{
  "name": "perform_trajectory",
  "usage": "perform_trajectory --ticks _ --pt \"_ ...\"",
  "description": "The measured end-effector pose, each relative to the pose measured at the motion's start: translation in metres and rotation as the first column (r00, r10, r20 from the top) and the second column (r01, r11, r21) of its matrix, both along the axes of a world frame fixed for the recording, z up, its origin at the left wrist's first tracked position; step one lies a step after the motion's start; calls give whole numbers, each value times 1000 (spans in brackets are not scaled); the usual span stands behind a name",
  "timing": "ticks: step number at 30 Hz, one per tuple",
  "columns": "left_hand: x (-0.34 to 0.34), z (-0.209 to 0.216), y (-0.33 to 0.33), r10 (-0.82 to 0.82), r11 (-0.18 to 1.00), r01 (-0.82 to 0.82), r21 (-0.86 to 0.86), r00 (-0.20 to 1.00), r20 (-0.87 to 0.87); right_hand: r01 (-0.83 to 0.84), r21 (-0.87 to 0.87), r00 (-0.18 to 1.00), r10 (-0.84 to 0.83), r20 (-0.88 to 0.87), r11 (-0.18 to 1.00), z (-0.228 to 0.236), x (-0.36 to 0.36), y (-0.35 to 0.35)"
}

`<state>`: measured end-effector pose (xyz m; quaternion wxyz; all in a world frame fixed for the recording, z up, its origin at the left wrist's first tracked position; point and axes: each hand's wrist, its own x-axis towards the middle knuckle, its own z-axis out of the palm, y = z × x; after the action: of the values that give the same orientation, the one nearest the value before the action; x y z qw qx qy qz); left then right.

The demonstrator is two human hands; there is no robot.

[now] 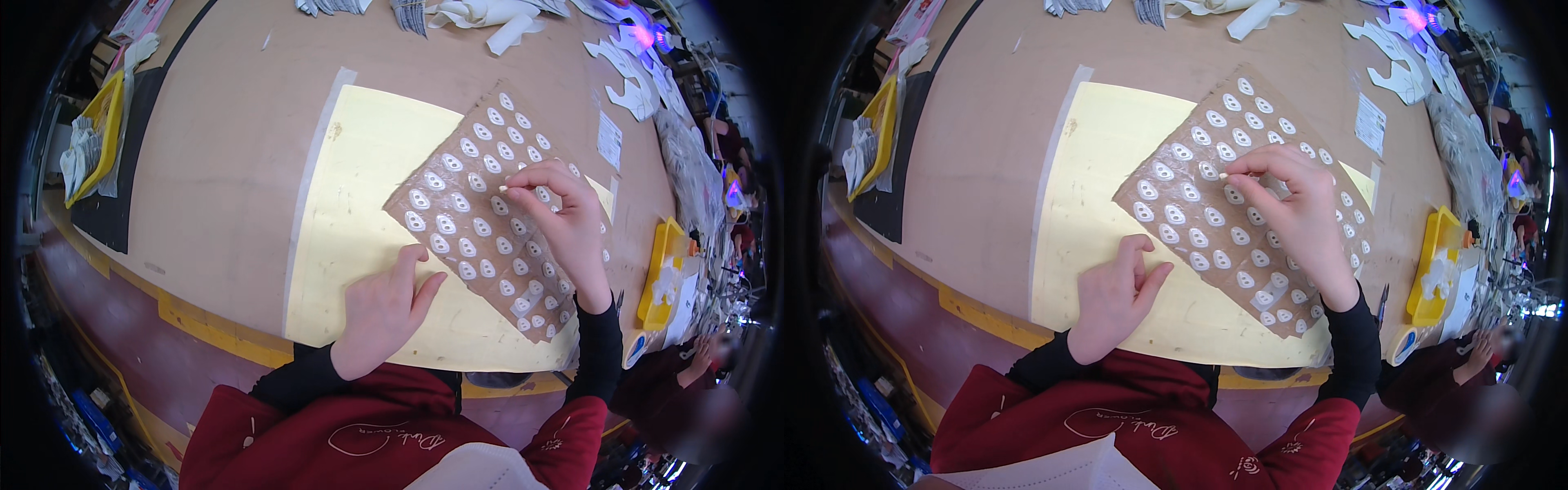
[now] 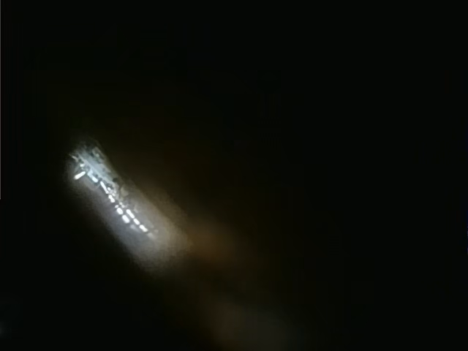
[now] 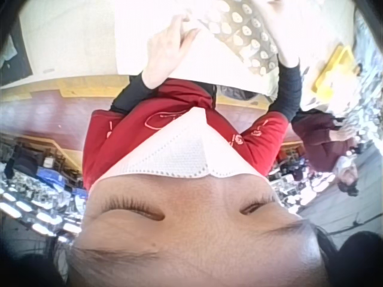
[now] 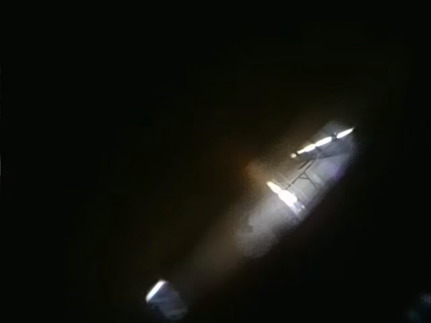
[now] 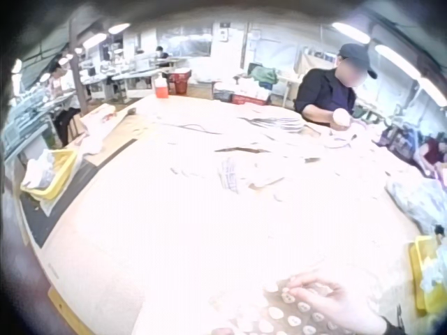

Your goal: The person places small white stickers onto a brown cardboard sheet arranged in a grid. They use both hands to position each sticker and occasionally adjust the sheet. The person also handles a roll of tape and a small orange bottle near the end of the clip.

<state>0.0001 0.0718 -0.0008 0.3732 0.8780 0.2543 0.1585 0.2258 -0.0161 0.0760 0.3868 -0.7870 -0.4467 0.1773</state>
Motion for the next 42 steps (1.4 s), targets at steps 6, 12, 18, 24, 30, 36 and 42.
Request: perform_trajectory --ticks 6,12,18,24,30,36,42 --pt "1 -1 0 -1 1000 1 -20 1000 17 12 -11 1000 -12 -2 1000 -3 3 -1" --pt "1 5 2 -16 1000 16 2 999 -48 -6 -9 1000 6 30 1000 0 4 0" --pt "1 4 2 -46 996 45 71 999 0 -225 38 936 205 286 974 -8 -12 10" --pt "1 6 3 -56 994 59 95 998 -34 -318 -38 910 317 267 947 -10 -27 21" --pt "4 5 2 -40 998 39 40 999 24 -346 -134 894 370 254 929 -21 -36 23" --pt "3 4 2 -29 999 28 36 999 21 -351 -169 869 388 307 921 -26 -43 29" --pt "2 3 1 -28 998 28 49 1000 0 -318 -157 881 353 314 935 -23 -44 37"
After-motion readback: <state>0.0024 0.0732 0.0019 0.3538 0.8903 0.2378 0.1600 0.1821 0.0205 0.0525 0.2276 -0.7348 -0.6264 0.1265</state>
